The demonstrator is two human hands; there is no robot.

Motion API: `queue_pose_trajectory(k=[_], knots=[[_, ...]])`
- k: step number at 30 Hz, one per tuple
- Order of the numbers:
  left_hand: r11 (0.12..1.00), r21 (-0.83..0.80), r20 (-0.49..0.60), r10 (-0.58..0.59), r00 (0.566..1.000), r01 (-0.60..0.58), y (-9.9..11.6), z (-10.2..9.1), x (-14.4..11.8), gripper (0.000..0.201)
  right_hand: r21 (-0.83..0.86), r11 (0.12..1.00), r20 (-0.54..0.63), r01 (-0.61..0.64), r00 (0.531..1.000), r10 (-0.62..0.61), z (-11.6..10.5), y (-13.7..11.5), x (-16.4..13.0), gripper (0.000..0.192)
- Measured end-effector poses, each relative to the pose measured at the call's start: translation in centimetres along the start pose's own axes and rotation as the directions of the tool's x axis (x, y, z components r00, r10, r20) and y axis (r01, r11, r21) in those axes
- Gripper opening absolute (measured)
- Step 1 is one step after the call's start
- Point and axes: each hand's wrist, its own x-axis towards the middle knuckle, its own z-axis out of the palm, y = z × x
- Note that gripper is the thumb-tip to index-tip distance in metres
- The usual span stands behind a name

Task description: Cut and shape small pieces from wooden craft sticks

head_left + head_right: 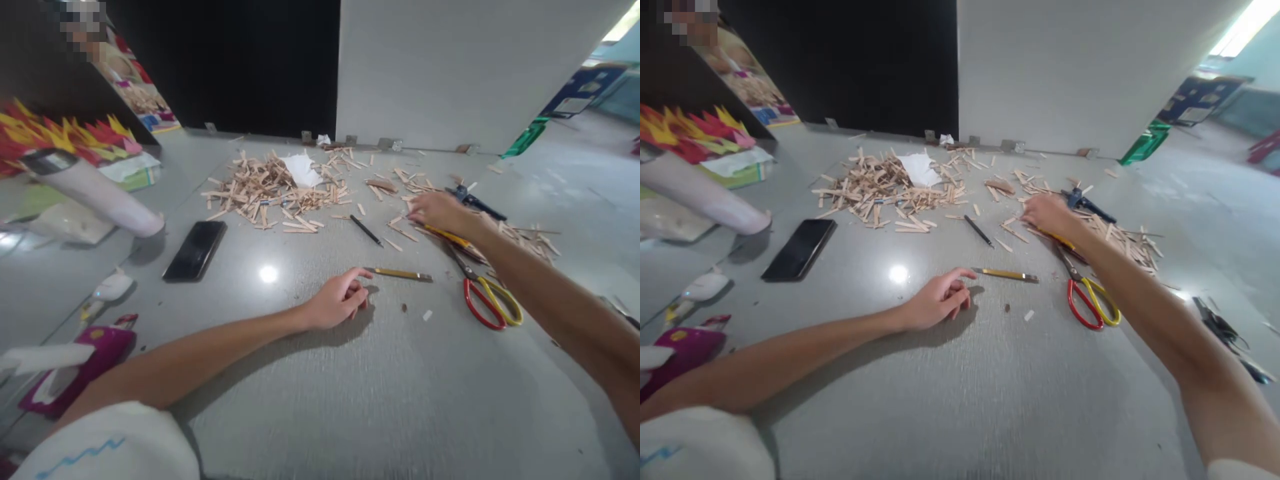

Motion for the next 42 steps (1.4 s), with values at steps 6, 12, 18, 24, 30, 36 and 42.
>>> queue_pose_trajectory(k=[6, 12, 18, 24, 30, 36, 42], knots=[[0.997, 0.071, 0.035, -0.017, 0.999, 0.015, 0.1, -0.1, -0.2, 0.031, -0.091, 0.989, 0.145, 0.12, 0.984, -0.106, 2.8, 1.1, -0.3, 0.024], [0.993, 0.115, 0.023, 0.004, 1.0, -0.007, 0.0, 0.0, -0.2, 0.027, -0.112, 0.986, 0.099, 0.122, 0.989, -0.111, 4.2, 1.8, -1.4, 0.042], [0.991, 0.132, 0.025, 0.013, 1.0, -0.016, -0.1, 0.1, -0.2, 0.028, -0.16, 0.986, 0.013, -0.049, 0.999, 0.052, 3.8, 3.7, -0.4, 0.055], [0.987, 0.156, 0.027, 0.024, 0.999, -0.028, -0.1, 0.1, -0.2, 0.029, -0.162, 0.978, 0.067, -0.135, 0.987, 0.147, 3.2, 4.5, 0.1, 0.038], [0.983, 0.178, 0.014, 0.044, 0.999, -0.046, 0.0, -0.2, -0.1, 0.032, -0.13, 0.965, 0.054, -0.229, 0.97, 0.237, 2.1, 4.6, 1.0, 0.017], [0.932, 0.353, -0.144, 0.136, 0.98, -0.077, -0.5, -0.8, -0.5, 0.03, 0.006, 0.994, -0.11, -0.114, 0.987, 0.113, 0.1, 1.3, -0.8, 0.022], [0.83, 0.55, -0.265, 0.274, 0.924, -0.089, -2.0, -2.2, -0.7, 0.032, 0.228, 0.915, -0.328, 0.333, 0.911, -0.249, 1.8, -6.6, -11.5, 0.025]])
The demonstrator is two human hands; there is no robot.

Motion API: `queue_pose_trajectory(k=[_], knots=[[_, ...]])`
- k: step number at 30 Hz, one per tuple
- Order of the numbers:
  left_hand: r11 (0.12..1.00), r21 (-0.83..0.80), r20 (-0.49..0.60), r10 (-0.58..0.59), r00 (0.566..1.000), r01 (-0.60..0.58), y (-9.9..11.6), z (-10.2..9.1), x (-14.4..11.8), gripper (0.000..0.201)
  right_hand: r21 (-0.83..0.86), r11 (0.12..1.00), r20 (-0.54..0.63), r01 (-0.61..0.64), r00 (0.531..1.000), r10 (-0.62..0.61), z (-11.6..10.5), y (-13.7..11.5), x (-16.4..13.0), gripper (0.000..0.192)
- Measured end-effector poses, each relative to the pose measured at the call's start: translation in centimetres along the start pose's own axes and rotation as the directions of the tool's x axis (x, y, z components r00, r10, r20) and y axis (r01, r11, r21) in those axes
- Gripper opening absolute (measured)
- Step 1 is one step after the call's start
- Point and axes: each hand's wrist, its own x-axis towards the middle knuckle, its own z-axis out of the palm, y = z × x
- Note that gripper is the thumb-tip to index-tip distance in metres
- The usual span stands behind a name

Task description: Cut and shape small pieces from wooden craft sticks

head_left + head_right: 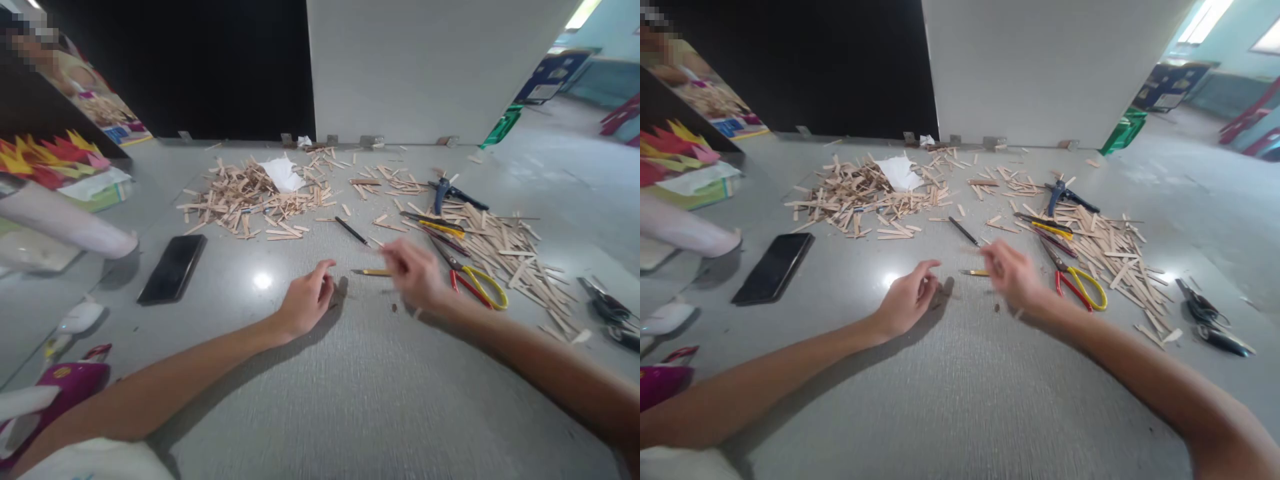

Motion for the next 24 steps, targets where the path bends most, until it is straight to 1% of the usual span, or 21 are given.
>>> queue_pose_trajectory(k=[1, 2, 3, 4, 5, 7, 9, 10, 12, 14, 16, 20, 21, 22, 24], knots=[[1.0, 0.025, -0.011, 0.014, 1.0, -0.014, -0.2, 0.0, 0.0, 0.031, 0.052, 0.996, 0.078, 0.077, 0.994, -0.081, 0.5, -1.3, -1.2, 0.027], [0.998, 0.049, -0.016, 0.032, 0.999, -0.031, -0.3, -0.1, 0.0, 0.031, 0.1, 0.976, 0.223, 0.195, 0.951, -0.213, 0.9, -2.3, -2.1, 0.028], [0.996, 0.071, -0.016, 0.051, 0.999, -0.05, -0.3, -0.1, 0.1, 0.03, 0.111, 0.967, 0.309, 0.228, 0.917, -0.252, 1.3, -2.9, -2.6, 0.029], [0.993, 0.093, -0.01, 0.074, 0.997, -0.072, -0.3, -0.1, 0.1, 0.03, 0.14, 0.966, 0.347, 0.217, 0.903, -0.253, 1.5, -3.2, -2.8, 0.028], [0.989, 0.113, -0.002, 0.097, 0.995, -0.096, -0.2, -0.1, 0.1, 0.029, 0.165, 0.968, 0.364, 0.188, 0.901, -0.237, 1.6, -3.3, -2.7, 0.025], [0.978, 0.148, 0.024, 0.143, 0.989, -0.145, 0.0, 0.0, 0.0, 0.026, 0.217, 0.973, 0.326, 0.084, 0.933, -0.153, 1.6, -3.2, -2.3, 0.021], [0.967, 0.173, 0.05, 0.18, 0.982, -0.186, 0.1, 0.0, 0.0, 0.027, 0.24, 0.97, 0.277, 0.019, 0.957, -0.088, 1.5, -3.0, -2.1, 0.024], [0.962, 0.183, 0.058, 0.193, 0.98, -0.2, 0.1, 0.1, -0.1, 0.028, 0.221, 0.975, 0.262, -0.002, 0.963, -0.058, 1.4, -2.9, -2.1, 0.028], [0.957, 0.197, 0.06, 0.204, 0.977, -0.212, 0.0, 0.1, -0.1, 0.029, 0.105, 0.993, 0.258, -0.059, 0.966, 0.031, 1.3, -2.7, -2.3, 0.034], [0.957, 0.203, 0.051, 0.202, 0.978, -0.208, -0.1, 0.2, -0.1, 0.028, -0.07, 0.988, 0.267, -0.14, 0.951, 0.154, 1.1, -2.1, -2.3, 0.034], [0.959, 0.199, 0.046, 0.195, 0.98, -0.2, -0.1, 0.2, -0.2, 0.026, -0.22, 0.952, 0.271, -0.213, 0.924, 0.27, 0.7, -0.9, -1.9, 0.032], [0.958, 0.183, 0.072, 0.21, 0.975, -0.22, 0.1, 0.3, -0.2, 0.022, -0.395, 0.857, 0.233, -0.331, 0.866, 0.442, -0.6, 1.8, 0.1, 0.038], [0.956, 0.184, 0.078, 0.218, 0.973, -0.229, 0.2, 0.3, -0.2, 0.021, -0.425, 0.835, 0.21, -0.35, 0.859, 0.467, -0.9, 2.2, 0.8, 0.039], [0.953, 0.188, 0.082, 0.225, 0.971, -0.237, 0.2, 0.4, -0.2, 0.021, -0.436, 0.832, 0.211, -0.344, 0.859, 0.466, -1.0, 2.5, 1.6, 0.039], [0.95, 0.202, 0.079, 0.227, 0.971, -0.239, 0.2, 0.5, -0.2, 0.022, -0.419, 0.866, 0.267, -0.275, 0.874, 0.406, -0.7, 2.7, 3.4, 0.037]])
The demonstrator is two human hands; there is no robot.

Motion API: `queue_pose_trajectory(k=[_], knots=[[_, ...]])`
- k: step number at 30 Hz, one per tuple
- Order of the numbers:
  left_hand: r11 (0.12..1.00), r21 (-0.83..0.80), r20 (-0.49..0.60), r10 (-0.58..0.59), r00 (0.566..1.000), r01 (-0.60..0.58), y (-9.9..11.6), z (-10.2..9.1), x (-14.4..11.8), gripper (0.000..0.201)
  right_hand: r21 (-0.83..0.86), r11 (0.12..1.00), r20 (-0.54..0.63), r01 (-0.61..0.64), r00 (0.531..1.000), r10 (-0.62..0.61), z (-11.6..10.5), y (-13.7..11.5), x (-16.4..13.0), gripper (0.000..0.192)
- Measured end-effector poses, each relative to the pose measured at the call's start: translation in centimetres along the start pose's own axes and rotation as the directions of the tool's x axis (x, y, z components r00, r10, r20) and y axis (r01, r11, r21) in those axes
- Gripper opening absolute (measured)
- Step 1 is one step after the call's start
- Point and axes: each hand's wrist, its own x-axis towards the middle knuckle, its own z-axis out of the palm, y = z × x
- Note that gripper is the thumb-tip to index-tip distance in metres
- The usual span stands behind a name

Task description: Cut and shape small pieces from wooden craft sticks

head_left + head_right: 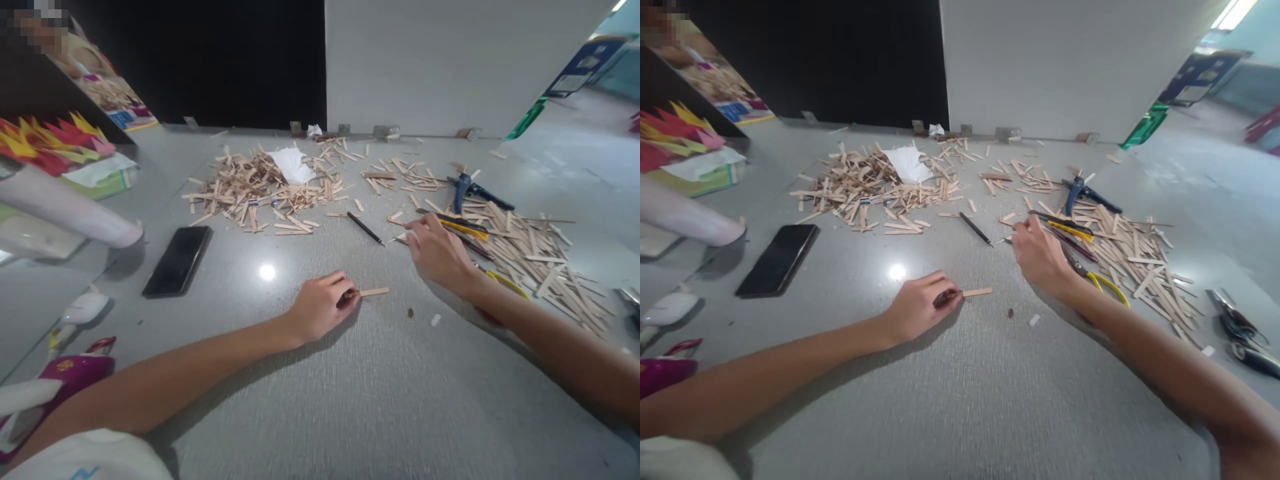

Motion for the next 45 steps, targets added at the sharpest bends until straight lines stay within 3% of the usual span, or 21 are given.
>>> queue_pose_trajectory(k=[3, 4, 7, 10, 13, 15, 17, 19, 21, 23, 24, 26, 30, 34, 37, 40, 43, 45], knots=[[1.0, 0.017, -0.003, -0.015, 1.0, 0.015, -0.2, 0.1, 0.1, 0.024, 0.035, 0.991, 0.077, 0.128, 0.988, -0.131, 0.2, -1.6, 3.0, 0.03], [1.0, 0.024, -0.001, -0.018, 1.0, 0.018, -0.3, 0.1, 0.1, 0.024, 0.044, 0.991, 0.141, 0.124, 0.981, -0.129, 0.5, -2.1, 4.0, 0.025], [0.999, 0.044, 0.013, -0.02, 1.0, 0.02, -0.3, 0.1, 0.1, 0.026, 0.067, 0.992, 0.183, 0.107, 0.976, -0.117, 1.5, -3.1, 5.8, 0.014], [0.994, 0.107, 0.003, 0.019, 1.0, -0.019, 0.5, 0.1, -0.4, 0.031, 0.097, 0.993, 0.156, 0.067, 0.984, -0.082, 2.1, -3.1, 5.2, 0.013], [0.942, 0.283, 0.012, 0.185, 0.983, -0.181, 2.1, 0.4, -1.4, 0.035, 0.209, 0.977, 0.068, 0.037, 0.996, -0.053, 1.8, -2.8, 2.5, 0.003], [0.902, 0.347, 0.015, 0.268, 0.963, -0.256, 3.0, 0.7, -2.0, 0.037, 0.448, 0.891, -0.072, 0.074, 0.996, -0.047, 1.3, -2.9, 0.2, 0.011], [0.878, 0.387, 0.043, 0.289, 0.956, -0.283, 3.5, 0.9, -2.3, 0.037, 0.63, 0.771, -0.077, 0.088, 0.996, -0.05, 0.6, -3.3, -1.7, 0.016], [0.869, 0.403, 0.039, 0.298, 0.954, -0.288, 3.5, 0.9, -2.3, 0.038, 0.793, 0.609, 0.084, -0.012, 0.992, -0.091, -0.1, -4.1, -3.0, 0.015], [0.872, 0.392, 0.048, 0.298, 0.953, -0.293, 3.2, 0.9, -2.2, 0.039, 0.874, 0.462, 0.258, -0.152, 0.95, -0.177, -0.6, -4.8, -3.6, 0.01], [0.886, 0.36, 0.073, 0.285, 0.956, -0.291, 3.0, 0.8, -2.1, 0.039, 0.886, 0.397, 0.36, -0.239, 0.894, -0.267, -0.8, -5.3, -3.6, 0.019], [0.895, 0.34, 0.086, 0.277, 0.957, -0.289, 2.9, 0.8, -2.1, 0.039, 0.885, 0.391, 0.38, -0.254, 0.878, -0.292, -0.6, -5.3, -3.5, 0.026], [0.908, 0.306, 0.098, 0.269, 0.958, -0.286, 2.9, 0.7, -2.1, 0.038, 0.889, 0.385, 0.366, -0.248, 0.89, -0.272, -0.1, -4.7, -2.9, 0.038], [0.914, 0.286, 0.114, 0.266, 0.957, -0.288, 2.8, 0.8, -2.3, 0.039, 0.913, 0.369, 0.193, -0.174, 0.981, -0.015, 1.0, -1.6, -0.7, 0.042], [0.904, 0.297, 0.119, 0.283, 0.952, -0.306, 2.7, 0.8, -2.3, 0.041, 0.894, 0.427, 0.106, -0.137, 0.99, 0.096, 0.5, 1.2, 1.7, 0.061], [0.881, 0.34, 0.106, 0.311, 0.945, -0.328, 2.8, 0.7, -2.2, 0.04, 0.868, 0.464, 0.21, -0.179, 0.978, -0.015, -0.4, 0.6, 1.6, 0.052], [0.859, 0.379, 0.088, 0.338, 0.937, -0.345, 3.1, 0.5, -2.1, 0.038, 0.863, 0.446, 0.357, -0.239, 0.912, -0.202, -0.8, -1.9, -0.5, 0.045], [0.846, 0.389, 0.079, 0.363, 0.928, -0.364, 3.2, 0.6, -2.1, 0.036, 0.853, 0.398, 0.445, -0.337, 0.868, -0.221, -0.4, -4.3, -2.8, 0.048], [0.841, 0.399, 0.067, 0.37, 0.927, -0.365, 3.1, 0.7, -2.2, 0.036, 0.844, 0.4, 0.462, -0.356, 0.863, -0.206, 0.0, -5.1, -3.8, 0.048]])
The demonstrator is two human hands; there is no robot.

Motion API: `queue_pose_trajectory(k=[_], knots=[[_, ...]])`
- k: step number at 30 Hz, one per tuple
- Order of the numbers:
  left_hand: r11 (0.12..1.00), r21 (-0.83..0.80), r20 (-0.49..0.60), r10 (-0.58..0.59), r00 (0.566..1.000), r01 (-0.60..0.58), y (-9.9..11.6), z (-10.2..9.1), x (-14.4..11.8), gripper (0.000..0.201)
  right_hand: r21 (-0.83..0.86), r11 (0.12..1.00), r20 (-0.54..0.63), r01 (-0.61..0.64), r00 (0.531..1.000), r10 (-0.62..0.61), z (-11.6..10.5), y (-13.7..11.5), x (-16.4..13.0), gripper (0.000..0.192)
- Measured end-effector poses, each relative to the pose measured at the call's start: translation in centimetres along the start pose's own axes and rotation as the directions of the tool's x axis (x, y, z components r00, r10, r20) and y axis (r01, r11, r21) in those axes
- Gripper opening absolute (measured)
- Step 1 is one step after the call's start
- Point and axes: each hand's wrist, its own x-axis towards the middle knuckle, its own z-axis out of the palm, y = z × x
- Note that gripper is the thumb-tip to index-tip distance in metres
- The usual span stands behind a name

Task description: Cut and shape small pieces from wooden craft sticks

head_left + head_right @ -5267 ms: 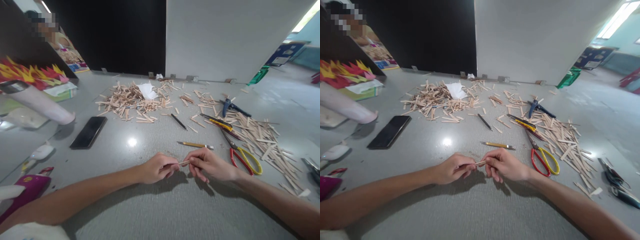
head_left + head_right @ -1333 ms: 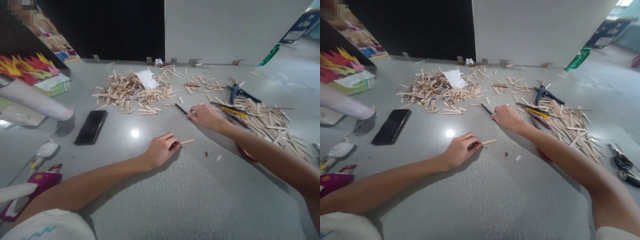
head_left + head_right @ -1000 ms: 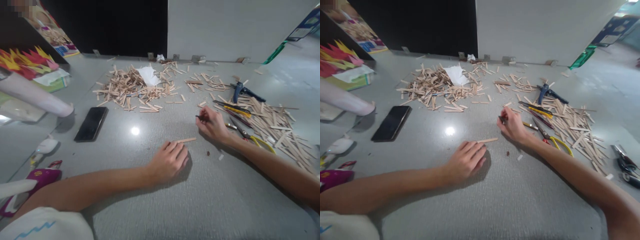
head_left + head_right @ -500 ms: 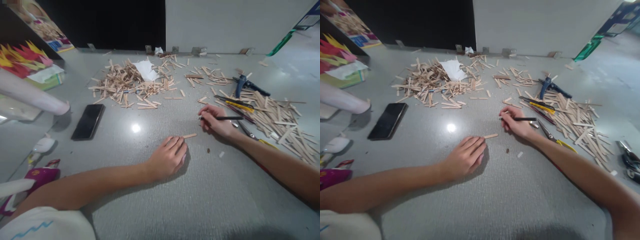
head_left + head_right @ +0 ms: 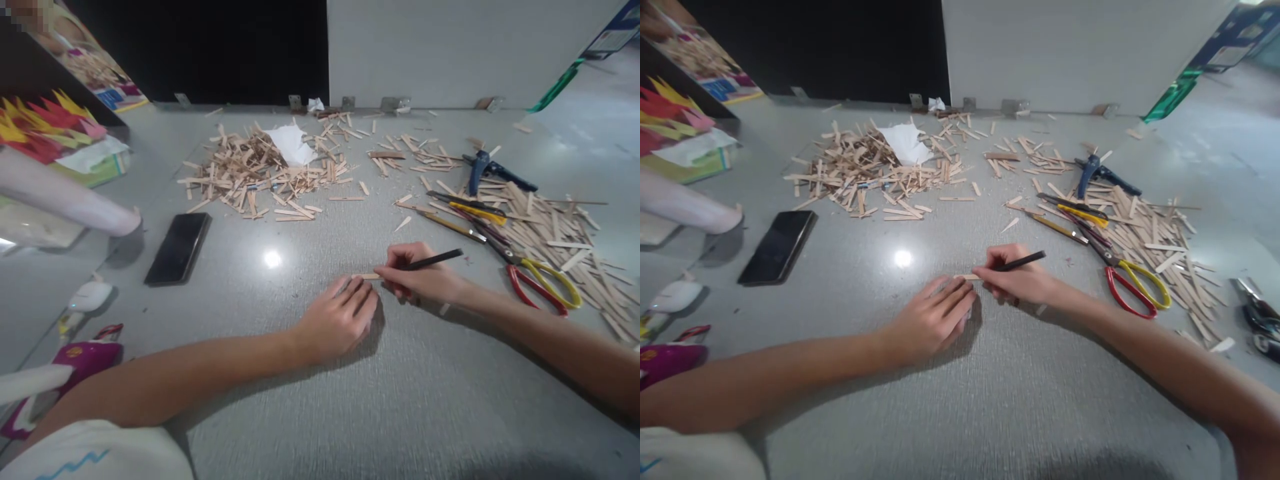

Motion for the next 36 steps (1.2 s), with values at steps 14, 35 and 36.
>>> queue_pose_trajectory(k=[14, 35, 36], knots=[[0.99, 0.12, -0.064, 0.087, 0.994, -0.079, 0.3, -0.6, 0.5, 0.033, -0.101, 0.988, -0.06, 0.118, 0.99, -0.125, 0.8, 1.1, 0.6, 0.054], [0.991, 0.11, -0.118, 0.089, 0.989, -0.076, 0.1, -1.0, 0.8, 0.04, -0.035, 0.995, -0.08, 0.092, 0.992, -0.095, 0.9, 0.9, 0.7, 0.055], [0.991, 0.111, -0.122, 0.092, 0.988, -0.078, 0.1, -1.0, 0.8, 0.041, -0.031, 0.995, -0.079, 0.094, 0.992, -0.097, 0.9, 0.9, 0.7, 0.055]])
